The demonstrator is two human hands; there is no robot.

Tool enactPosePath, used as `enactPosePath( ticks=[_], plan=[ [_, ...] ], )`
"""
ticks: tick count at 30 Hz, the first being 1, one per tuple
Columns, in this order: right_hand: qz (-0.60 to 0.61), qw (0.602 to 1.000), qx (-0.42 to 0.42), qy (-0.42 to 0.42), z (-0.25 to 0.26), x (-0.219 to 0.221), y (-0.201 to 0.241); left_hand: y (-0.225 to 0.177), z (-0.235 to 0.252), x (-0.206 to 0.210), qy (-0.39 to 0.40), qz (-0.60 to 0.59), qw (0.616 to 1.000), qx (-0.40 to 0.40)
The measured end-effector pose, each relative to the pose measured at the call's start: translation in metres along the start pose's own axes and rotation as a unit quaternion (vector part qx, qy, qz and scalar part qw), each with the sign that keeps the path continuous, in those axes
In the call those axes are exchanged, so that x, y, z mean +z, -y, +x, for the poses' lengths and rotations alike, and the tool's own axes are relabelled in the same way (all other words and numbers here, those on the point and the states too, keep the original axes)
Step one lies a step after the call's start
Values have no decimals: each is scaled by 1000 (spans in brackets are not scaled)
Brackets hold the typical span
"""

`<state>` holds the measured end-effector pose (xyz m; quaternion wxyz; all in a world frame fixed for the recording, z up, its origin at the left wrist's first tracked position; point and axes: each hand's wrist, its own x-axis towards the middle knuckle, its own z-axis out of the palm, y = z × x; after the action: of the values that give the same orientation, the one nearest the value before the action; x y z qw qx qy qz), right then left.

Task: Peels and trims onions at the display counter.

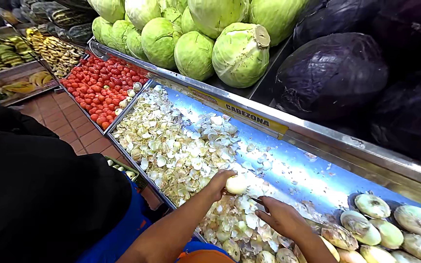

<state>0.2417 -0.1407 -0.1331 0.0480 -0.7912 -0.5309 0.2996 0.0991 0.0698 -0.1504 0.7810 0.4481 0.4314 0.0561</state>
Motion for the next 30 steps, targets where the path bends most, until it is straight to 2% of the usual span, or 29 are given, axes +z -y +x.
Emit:
enactPosePath(
  ticks=[4, 7, 10, 13, 16, 19, 21, 24, 27, 30],
  plan=[
    [-16, 998, -16, -52, 2, -26, 11, 2, -14, 9, 7, 30, 1000, 7],
    [-66, 997, -14, -32, 10, -37, 29, 2, -21, 16, 1, 95, 995, 12],
    [-134, 991, -22, -7, 16, -35, 38, 4, -22, 24, -30, 136, 990, -2],
    [-186, 980, -52, -45, 21, -24, 36, 5, -21, 25, -56, 125, 990, -32],
    [-215, 966, -99, -103, 24, -13, 31, 9, -14, 26, -86, 34, 994, -54],
    [-199, 972, -127, -27, 15, 5, 41, 10, 3, 17, -133, -150, 978, -58],
    [-175, 980, -92, 20, 18, 9, 41, -2, 8, 6, -118, -172, 976, -65],
    [-112, 993, -33, -26, 21, -10, 27, -9, -3, -2, -54, -132, 987, -74],
    [-71, 994, -15, -84, 25, -38, 26, -11, -9, -4, -18, -76, 995, -67],
    [-60, 996, -22, -63, 32, -52, 26, -7, -14, 0, 13, 14, 998, -66]
  ],
)
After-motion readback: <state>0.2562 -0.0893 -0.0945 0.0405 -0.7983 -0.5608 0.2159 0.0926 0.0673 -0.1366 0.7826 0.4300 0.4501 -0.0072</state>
